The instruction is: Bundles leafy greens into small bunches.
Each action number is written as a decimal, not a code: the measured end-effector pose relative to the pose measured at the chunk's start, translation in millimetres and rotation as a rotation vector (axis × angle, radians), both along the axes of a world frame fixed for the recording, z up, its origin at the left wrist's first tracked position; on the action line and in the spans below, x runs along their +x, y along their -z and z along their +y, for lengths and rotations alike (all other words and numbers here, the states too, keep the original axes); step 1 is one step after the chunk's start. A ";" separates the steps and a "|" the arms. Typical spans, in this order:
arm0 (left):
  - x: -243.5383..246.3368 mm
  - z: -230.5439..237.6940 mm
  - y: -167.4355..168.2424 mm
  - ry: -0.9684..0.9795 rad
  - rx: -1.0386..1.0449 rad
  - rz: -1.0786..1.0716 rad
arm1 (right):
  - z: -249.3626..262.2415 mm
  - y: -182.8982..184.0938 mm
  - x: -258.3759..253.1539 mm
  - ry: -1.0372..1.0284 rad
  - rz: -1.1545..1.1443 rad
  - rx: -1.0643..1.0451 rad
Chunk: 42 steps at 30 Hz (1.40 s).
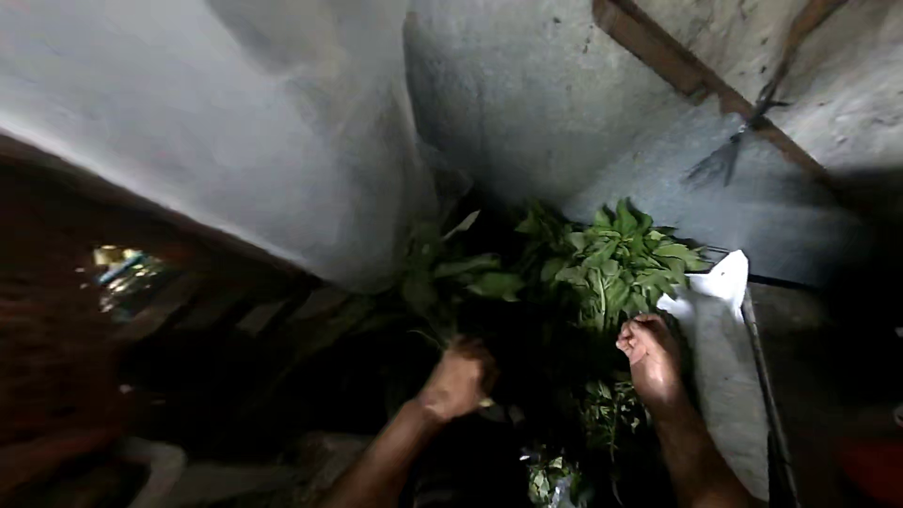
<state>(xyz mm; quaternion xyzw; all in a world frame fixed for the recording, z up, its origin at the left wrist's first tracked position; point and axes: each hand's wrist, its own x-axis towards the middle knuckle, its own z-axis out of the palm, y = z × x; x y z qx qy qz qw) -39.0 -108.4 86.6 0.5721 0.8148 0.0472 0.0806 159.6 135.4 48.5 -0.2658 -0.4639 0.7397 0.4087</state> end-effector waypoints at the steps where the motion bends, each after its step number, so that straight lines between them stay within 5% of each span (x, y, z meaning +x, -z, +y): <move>1: -19.6 -17.5 1.0 -0.137 -0.143 -0.045 | 0.3 -1.8 -0.2 0.005 -0.026 0.007; 5: -62.3 -70.7 15.4 -0.668 -0.550 -0.110 | 5.8 -4.9 3.1 0.025 -0.088 0.022; 9: -64.6 -61.5 15.6 -0.801 -0.575 -0.065 | 24.9 -0.3 7.2 0.050 -0.233 0.014; 13: -38.9 -10.2 -28.8 -0.698 -0.412 -0.059 | 54.4 20.3 8.6 0.099 -0.406 -0.079; 17: -7.1 42.2 -48.5 -0.381 -0.071 -0.369 | 69.2 54.6 0.1 0.075 -0.599 -0.039; 21: 26.6 87.7 -24.0 -0.231 0.365 -0.766 | 62.9 91.4 -21.5 0.061 -0.622 0.010; 24: 37.2 108.0 17.9 -0.367 0.639 -1.070 | 56.1 103.3 -38.6 0.058 -0.572 0.083; 28: 27.1 119.5 33.5 -0.570 0.618 -1.031 | 57.4 126.4 -64.3 0.068 -0.626 0.264; 35: 4.4 115.8 27.2 -0.574 0.665 -1.033 | 47.2 119.9 -100.9 -0.104 -1.071 0.118; 38: -2.2 111.7 25.2 -0.568 0.676 -1.038 | 33.4 116.3 -97.1 -0.053 -1.033 0.160; 42: -2.5 110.3 22.7 -0.523 0.529 -1.054 | -0.3 98.7 -85.7 0.125 -0.675 0.219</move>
